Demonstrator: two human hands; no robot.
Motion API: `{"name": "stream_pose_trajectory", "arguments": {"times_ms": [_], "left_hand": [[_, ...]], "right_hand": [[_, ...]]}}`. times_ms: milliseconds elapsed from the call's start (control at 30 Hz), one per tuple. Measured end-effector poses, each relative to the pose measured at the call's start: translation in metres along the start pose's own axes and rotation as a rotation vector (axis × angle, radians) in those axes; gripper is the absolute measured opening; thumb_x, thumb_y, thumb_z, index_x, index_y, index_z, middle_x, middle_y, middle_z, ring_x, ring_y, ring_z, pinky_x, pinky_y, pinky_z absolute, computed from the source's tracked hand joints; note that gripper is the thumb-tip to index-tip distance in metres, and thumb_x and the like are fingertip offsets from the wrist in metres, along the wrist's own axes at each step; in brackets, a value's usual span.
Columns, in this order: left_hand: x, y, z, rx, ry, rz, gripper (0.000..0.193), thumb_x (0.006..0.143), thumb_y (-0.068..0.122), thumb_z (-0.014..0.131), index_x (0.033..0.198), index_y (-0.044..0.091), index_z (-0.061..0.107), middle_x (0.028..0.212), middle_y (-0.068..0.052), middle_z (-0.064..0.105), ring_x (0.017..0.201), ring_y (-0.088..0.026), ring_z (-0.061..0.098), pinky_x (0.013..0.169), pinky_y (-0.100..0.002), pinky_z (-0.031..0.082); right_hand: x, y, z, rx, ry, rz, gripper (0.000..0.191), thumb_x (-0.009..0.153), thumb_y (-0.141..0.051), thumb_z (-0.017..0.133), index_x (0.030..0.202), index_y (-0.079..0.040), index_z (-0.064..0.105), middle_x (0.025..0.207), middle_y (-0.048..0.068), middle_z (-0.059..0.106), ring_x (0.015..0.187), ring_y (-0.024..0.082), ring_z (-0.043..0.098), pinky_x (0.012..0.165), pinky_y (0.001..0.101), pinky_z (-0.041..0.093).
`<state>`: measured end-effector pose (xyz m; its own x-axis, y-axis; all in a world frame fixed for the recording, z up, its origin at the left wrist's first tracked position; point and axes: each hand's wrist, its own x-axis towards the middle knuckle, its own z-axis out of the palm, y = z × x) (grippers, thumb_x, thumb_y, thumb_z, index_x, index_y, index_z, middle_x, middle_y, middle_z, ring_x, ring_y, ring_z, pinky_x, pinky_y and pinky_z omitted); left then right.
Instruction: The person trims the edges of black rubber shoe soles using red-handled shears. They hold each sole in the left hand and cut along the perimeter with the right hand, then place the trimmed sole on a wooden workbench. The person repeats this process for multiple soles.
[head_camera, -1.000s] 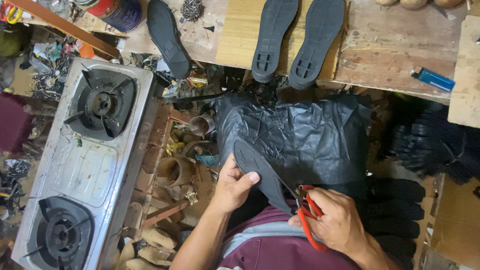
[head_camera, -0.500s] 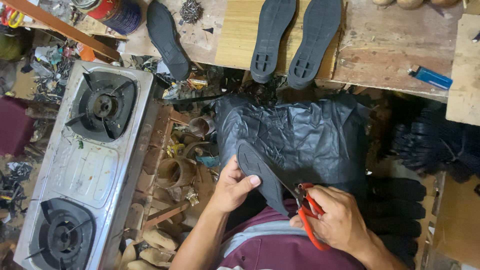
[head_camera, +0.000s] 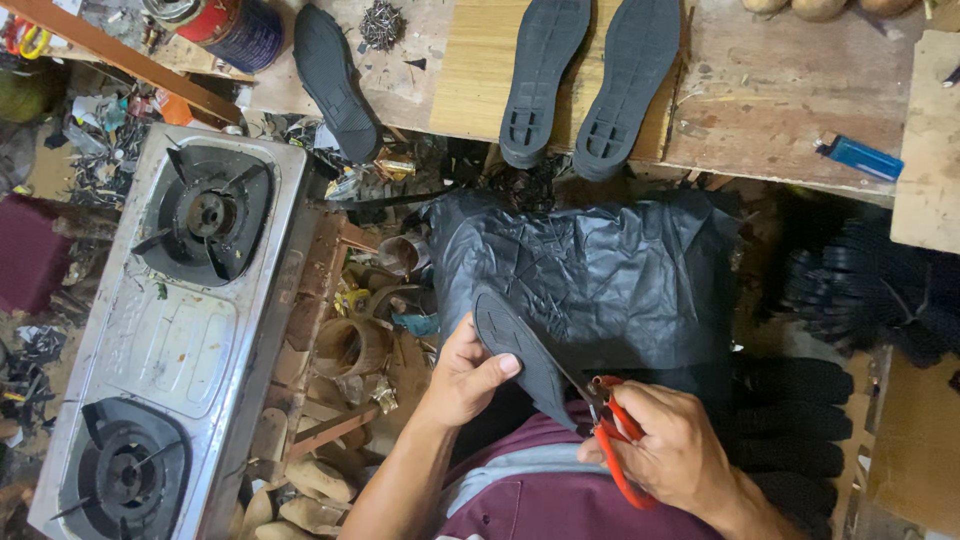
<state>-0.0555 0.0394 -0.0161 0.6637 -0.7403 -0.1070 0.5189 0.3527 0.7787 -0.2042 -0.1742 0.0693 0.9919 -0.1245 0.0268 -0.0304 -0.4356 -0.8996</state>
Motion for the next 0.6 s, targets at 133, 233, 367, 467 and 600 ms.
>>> {"name": "stream_pose_trajectory", "arguments": {"times_ms": [133,233,367,467,600], "left_hand": [[-0.003,-0.002,-0.002,0.007,0.013,-0.009,0.049,0.093,0.001,0.071,0.138,0.003,0.050,0.125,-0.010,0.066,0.117,-0.020,0.063,0.105,-0.038,0.049],[-0.003,-0.003,-0.004,0.020,0.000,-0.003,0.049,0.094,0.002,0.070,0.139,0.003,0.050,0.126,-0.010,0.066,0.118,-0.020,0.063,0.106,-0.038,0.048],[-0.003,-0.006,-0.004,-0.011,0.012,0.007,0.046,0.097,0.006,0.067,0.140,0.002,0.050,0.128,-0.010,0.066,0.120,-0.020,0.062,0.108,-0.038,0.048],[-0.003,-0.007,-0.004,-0.005,0.004,-0.009,0.047,0.098,0.008,0.069,0.140,0.002,0.049,0.127,-0.010,0.065,0.119,-0.020,0.062,0.106,-0.037,0.048],[-0.004,-0.006,-0.002,0.076,-0.030,-0.027,0.050,0.097,0.013,0.070,0.141,0.000,0.051,0.128,-0.008,0.065,0.118,-0.017,0.060,0.105,-0.034,0.047]], "right_hand": [[-0.003,0.005,0.003,-0.059,0.023,-0.033,0.050,0.067,-0.038,0.091,0.068,-0.003,0.055,0.059,0.008,0.061,0.050,0.023,0.064,0.048,0.0361,0.050],[-0.004,0.007,0.003,-0.062,0.012,0.005,0.052,0.067,-0.038,0.092,0.066,-0.004,0.054,0.057,0.008,0.060,0.049,0.022,0.064,0.048,0.0358,0.049],[-0.001,0.004,0.000,-0.076,0.024,0.006,0.050,0.065,-0.038,0.093,0.068,-0.003,0.057,0.059,0.007,0.061,0.050,0.021,0.064,0.048,0.0353,0.048],[0.002,-0.001,-0.003,-0.094,0.037,0.003,0.049,0.062,-0.038,0.092,0.072,-0.002,0.060,0.059,0.007,0.059,0.049,0.022,0.061,0.047,0.0355,0.047],[0.005,-0.005,-0.004,-0.090,0.072,-0.104,0.047,0.065,-0.039,0.090,0.077,-0.003,0.063,0.063,0.004,0.063,0.054,0.020,0.063,0.050,0.0336,0.049]]}}
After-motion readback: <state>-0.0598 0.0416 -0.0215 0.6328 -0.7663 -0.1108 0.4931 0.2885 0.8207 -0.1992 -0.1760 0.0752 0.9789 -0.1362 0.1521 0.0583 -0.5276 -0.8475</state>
